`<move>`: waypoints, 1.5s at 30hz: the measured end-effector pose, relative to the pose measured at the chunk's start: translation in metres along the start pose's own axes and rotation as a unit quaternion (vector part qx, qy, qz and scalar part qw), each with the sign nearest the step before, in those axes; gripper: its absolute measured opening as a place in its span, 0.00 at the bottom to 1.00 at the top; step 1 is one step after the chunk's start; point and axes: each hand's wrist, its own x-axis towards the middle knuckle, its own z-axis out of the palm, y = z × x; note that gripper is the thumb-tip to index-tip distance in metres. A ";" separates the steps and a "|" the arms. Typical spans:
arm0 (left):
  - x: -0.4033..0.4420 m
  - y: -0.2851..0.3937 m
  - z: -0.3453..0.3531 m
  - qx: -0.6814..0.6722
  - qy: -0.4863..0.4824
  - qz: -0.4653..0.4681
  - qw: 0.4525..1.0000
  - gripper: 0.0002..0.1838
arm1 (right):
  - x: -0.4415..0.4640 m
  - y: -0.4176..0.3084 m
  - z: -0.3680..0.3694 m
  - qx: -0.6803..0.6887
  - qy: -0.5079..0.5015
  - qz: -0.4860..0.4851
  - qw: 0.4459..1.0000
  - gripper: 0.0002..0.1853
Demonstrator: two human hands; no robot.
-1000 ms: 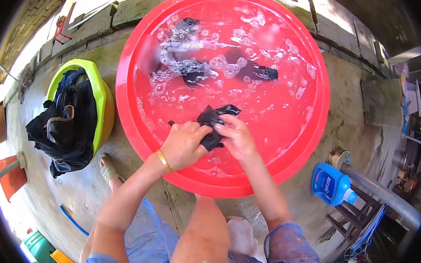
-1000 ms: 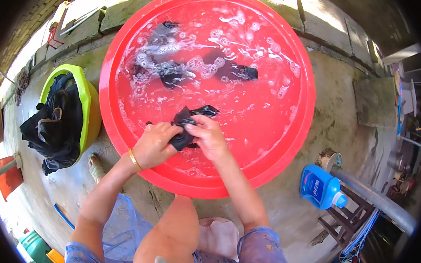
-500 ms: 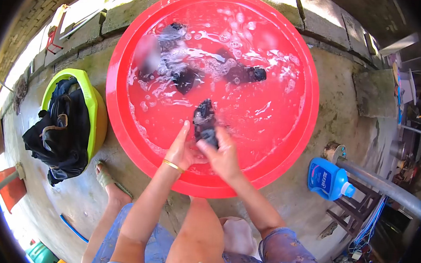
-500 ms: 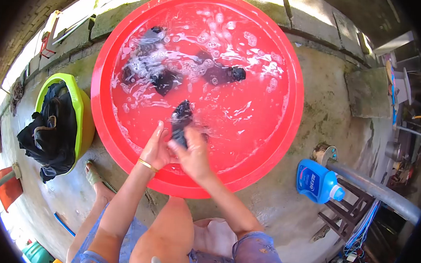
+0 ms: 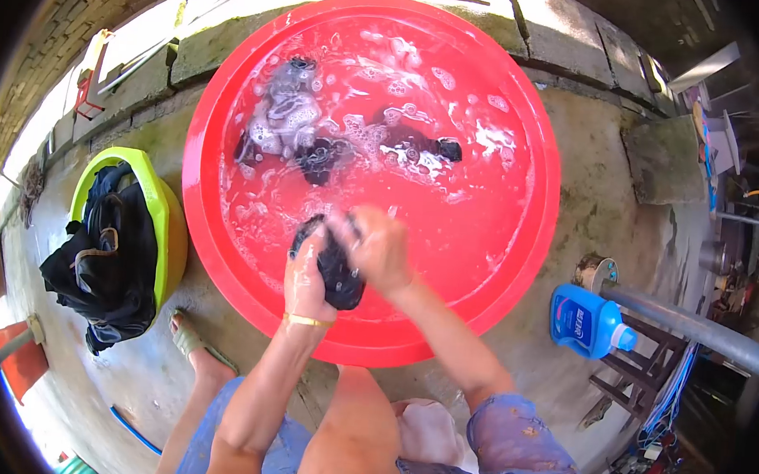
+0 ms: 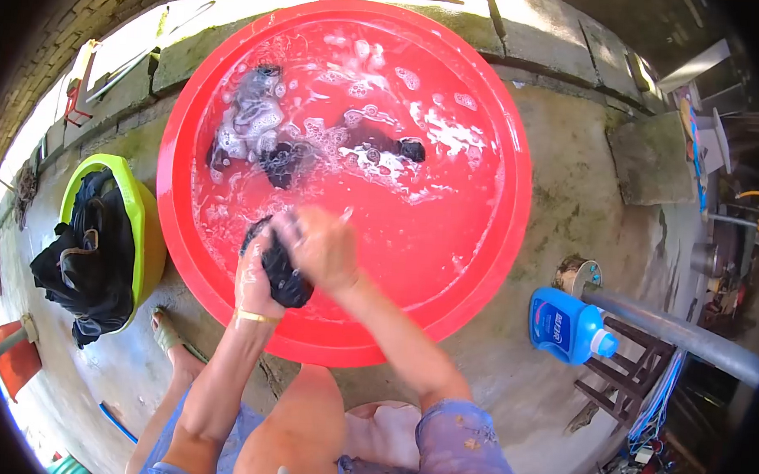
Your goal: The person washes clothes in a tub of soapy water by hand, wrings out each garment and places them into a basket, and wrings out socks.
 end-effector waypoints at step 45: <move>0.172 0.112 -0.050 0.758 0.091 0.533 0.366 0.14 | -0.039 0.066 -0.033 0.118 -0.014 0.229 0.966 0.12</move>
